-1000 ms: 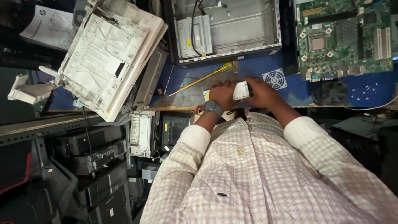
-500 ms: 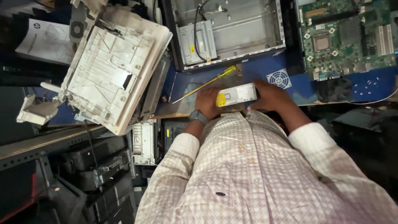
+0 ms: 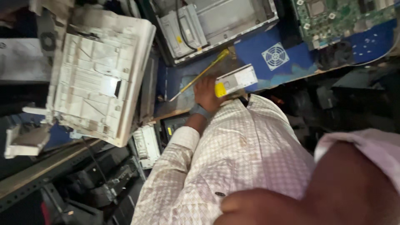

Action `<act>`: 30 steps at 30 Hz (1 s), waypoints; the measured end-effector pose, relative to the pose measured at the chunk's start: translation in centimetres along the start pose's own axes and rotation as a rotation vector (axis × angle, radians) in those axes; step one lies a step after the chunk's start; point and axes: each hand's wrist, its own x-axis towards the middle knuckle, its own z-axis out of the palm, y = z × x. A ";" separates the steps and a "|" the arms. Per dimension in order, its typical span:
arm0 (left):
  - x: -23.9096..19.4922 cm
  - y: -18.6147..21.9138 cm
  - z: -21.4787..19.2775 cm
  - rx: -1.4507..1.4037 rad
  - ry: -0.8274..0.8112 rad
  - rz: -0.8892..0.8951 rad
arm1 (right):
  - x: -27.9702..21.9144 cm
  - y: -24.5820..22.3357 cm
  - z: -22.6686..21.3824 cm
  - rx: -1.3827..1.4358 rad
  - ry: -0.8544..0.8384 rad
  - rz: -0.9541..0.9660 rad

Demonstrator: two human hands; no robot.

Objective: The person assembles a small white electronic component with a fan, aligns it with a metal bracket, and secures it using a yellow screwdriver. The person repeatedly tightens and adjusts the screws on the component while holding it in place on a cluttered workbench.

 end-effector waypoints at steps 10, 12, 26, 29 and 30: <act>-0.8 -1.1 -0.9 -0.008 0.003 0.115 | -7.1 1.2 1.5 -0.548 0.111 0.244; -1.1 -1.7 -0.8 -0.048 0.018 0.125 | -6.9 1.2 0.9 -0.623 0.122 0.163; 2.6 -9.7 0.8 0.200 0.045 0.006 | -10.2 11.9 -14.9 -1.003 1.096 0.209; 3.0 -9.9 2.1 0.348 -0.118 -0.123 | -15.5 18.9 -18.1 -0.806 1.245 0.345; 2.7 -9.8 2.4 0.343 -0.051 -0.113 | -17.6 21.3 -18.5 -0.695 1.335 0.419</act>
